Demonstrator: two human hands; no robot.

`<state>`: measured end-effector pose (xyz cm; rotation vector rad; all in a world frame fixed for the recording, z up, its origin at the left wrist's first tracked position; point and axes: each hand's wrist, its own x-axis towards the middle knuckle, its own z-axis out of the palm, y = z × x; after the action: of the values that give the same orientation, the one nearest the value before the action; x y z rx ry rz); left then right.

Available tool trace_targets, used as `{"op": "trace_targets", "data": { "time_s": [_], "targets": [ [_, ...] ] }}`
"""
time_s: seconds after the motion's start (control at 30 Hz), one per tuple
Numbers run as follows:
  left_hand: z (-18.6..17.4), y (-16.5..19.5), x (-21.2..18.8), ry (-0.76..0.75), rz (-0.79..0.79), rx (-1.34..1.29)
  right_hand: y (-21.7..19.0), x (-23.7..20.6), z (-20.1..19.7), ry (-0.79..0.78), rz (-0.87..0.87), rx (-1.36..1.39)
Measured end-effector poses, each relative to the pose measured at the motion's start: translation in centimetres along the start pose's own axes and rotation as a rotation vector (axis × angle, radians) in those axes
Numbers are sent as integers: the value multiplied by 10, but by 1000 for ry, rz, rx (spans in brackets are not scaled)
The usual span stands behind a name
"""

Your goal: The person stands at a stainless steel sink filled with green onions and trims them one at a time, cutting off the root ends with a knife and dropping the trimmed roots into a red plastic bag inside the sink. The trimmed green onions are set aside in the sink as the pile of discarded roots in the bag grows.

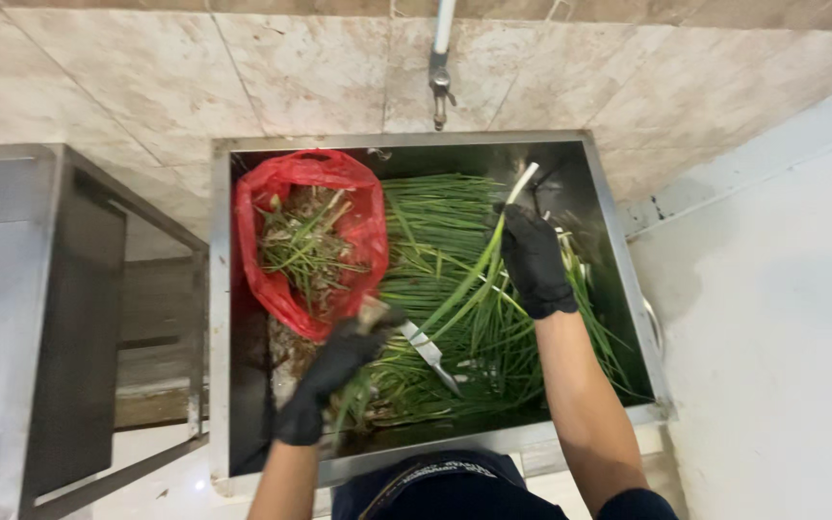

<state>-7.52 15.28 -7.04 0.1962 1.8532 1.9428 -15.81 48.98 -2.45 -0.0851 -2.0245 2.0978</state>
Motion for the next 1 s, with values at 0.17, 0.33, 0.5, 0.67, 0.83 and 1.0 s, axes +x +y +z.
{"op": "trace_targets", "data": {
  "time_s": [0.17,0.33,0.5,0.67,0.83,1.0],
  "targets": [
    [38,15,1,-129,-50,407,-10,-4,21,81,251,499],
    [31,19,-10,-207,-82,-57,-26,-4,35,58,203,475],
    [23,17,-15,-199,-166,-315,-39,-6,44,51,98,415],
    [30,13,-11,-88,-247,-113,-41,-10,47,14,62,471],
    [42,0,1,112,-171,67,-33,-13,44,117,-17,479],
    [35,-23,11,489,-117,-362,-29,-35,39,364,-162,132]
  ]
}}
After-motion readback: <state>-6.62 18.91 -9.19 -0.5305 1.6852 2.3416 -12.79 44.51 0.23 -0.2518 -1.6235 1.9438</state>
